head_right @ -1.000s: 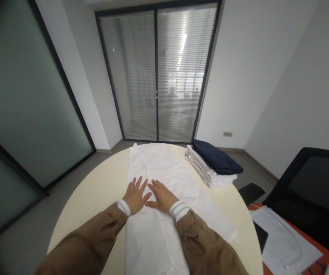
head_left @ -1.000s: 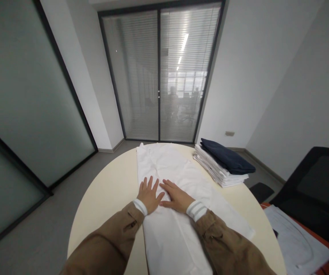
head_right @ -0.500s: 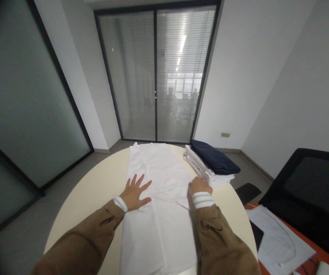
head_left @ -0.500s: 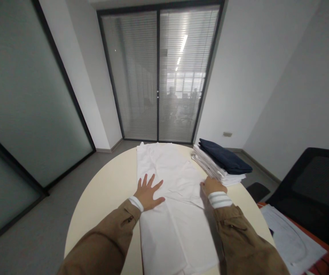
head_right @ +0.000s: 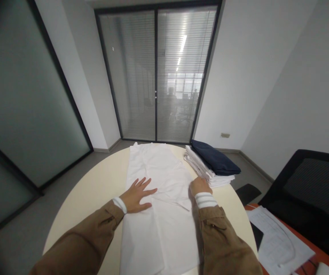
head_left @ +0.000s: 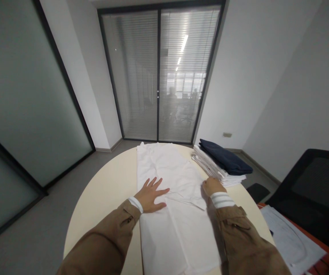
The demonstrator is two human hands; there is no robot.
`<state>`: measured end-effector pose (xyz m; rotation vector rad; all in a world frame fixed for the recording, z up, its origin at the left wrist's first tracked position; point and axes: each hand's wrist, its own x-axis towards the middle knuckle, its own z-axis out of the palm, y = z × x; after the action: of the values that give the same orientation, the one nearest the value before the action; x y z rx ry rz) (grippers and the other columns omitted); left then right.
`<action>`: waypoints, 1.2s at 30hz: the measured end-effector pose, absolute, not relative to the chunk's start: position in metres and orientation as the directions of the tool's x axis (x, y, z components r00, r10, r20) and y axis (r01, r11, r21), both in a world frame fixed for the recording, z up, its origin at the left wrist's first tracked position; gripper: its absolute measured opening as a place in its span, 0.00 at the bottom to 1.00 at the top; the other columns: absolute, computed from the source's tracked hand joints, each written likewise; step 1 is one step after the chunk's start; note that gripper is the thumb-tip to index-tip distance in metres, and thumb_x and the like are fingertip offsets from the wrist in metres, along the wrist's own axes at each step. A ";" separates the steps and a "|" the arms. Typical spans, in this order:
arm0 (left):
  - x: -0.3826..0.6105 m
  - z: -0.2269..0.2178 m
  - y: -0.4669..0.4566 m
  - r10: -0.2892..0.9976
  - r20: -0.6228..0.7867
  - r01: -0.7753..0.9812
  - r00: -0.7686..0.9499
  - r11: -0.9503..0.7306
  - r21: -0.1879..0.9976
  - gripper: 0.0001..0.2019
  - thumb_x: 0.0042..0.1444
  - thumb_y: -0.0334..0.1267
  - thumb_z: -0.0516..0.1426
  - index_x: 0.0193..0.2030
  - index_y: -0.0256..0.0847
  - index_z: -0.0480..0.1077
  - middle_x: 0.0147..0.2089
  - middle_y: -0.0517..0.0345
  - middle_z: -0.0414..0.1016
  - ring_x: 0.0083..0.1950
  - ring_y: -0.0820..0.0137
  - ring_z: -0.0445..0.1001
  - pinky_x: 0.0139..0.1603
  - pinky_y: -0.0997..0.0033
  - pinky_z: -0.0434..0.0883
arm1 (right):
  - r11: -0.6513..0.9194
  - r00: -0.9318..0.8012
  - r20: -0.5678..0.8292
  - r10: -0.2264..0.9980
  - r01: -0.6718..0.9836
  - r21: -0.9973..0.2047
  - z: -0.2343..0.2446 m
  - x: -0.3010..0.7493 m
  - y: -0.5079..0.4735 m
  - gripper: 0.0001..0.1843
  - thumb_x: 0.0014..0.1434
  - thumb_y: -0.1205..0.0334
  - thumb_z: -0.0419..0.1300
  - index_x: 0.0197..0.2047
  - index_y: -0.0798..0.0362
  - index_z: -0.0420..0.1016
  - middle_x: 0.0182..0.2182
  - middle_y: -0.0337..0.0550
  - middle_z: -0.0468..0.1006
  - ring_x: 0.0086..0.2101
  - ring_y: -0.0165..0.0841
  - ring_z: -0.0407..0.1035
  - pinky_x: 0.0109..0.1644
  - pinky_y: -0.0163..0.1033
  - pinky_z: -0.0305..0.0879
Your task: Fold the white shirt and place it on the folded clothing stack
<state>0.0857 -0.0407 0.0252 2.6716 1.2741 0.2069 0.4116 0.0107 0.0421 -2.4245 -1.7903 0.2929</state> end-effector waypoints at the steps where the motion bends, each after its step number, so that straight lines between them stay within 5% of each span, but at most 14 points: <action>1: 0.086 0.025 -0.041 0.779 0.048 0.754 0.625 -0.618 0.220 0.32 0.60 0.59 0.55 0.71 0.61 0.56 0.77 0.54 0.42 0.76 0.45 0.39 0.71 0.35 0.41 | -0.281 0.269 -0.082 0.960 0.932 -0.227 0.042 0.412 0.011 0.22 0.65 0.64 0.47 0.56 0.68 0.70 0.51 0.70 0.75 0.51 0.48 0.72 0.51 0.47 0.65; 7: 0.086 0.026 -0.039 0.770 0.039 0.749 0.637 -0.630 0.205 0.33 0.60 0.58 0.56 0.70 0.60 0.56 0.76 0.53 0.46 0.75 0.43 0.41 0.70 0.32 0.43 | -0.203 0.218 0.012 0.976 0.924 -0.324 0.050 0.407 0.006 0.17 0.62 0.65 0.54 0.55 0.55 0.70 0.45 0.53 0.80 0.46 0.42 0.75 0.47 0.41 0.63; 17: 0.086 0.023 -0.038 0.761 0.049 0.742 0.647 -0.643 0.191 0.34 0.59 0.59 0.56 0.71 0.61 0.55 0.76 0.54 0.46 0.75 0.43 0.42 0.69 0.31 0.44 | 0.222 -0.143 0.250 0.958 0.918 -0.328 0.071 0.354 -0.027 0.23 0.59 0.75 0.54 0.56 0.53 0.73 0.53 0.48 0.76 0.50 0.38 0.73 0.53 0.37 0.65; 23: 0.086 0.022 -0.038 0.761 0.058 0.741 0.646 -0.643 0.194 0.34 0.58 0.58 0.57 0.70 0.61 0.55 0.76 0.53 0.47 0.75 0.43 0.42 0.69 0.31 0.44 | 0.374 -0.311 0.242 0.919 0.881 -0.289 0.069 0.320 -0.047 0.27 0.59 0.77 0.49 0.59 0.53 0.72 0.50 0.47 0.78 0.50 0.37 0.72 0.54 0.36 0.64; 36: 0.087 0.021 -0.038 0.750 0.093 0.731 0.655 -0.660 0.173 0.31 0.57 0.57 0.59 0.67 0.58 0.62 0.75 0.52 0.51 0.75 0.43 0.46 0.69 0.30 0.45 | 0.447 -0.421 0.150 0.894 0.843 -0.298 0.056 0.287 -0.063 0.23 0.63 0.73 0.50 0.58 0.54 0.74 0.44 0.49 0.81 0.46 0.38 0.73 0.51 0.37 0.64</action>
<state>0.0871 -0.0379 0.0214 2.7477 1.2349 0.2372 0.2868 -0.0635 0.0562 -1.4933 -2.4163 0.2554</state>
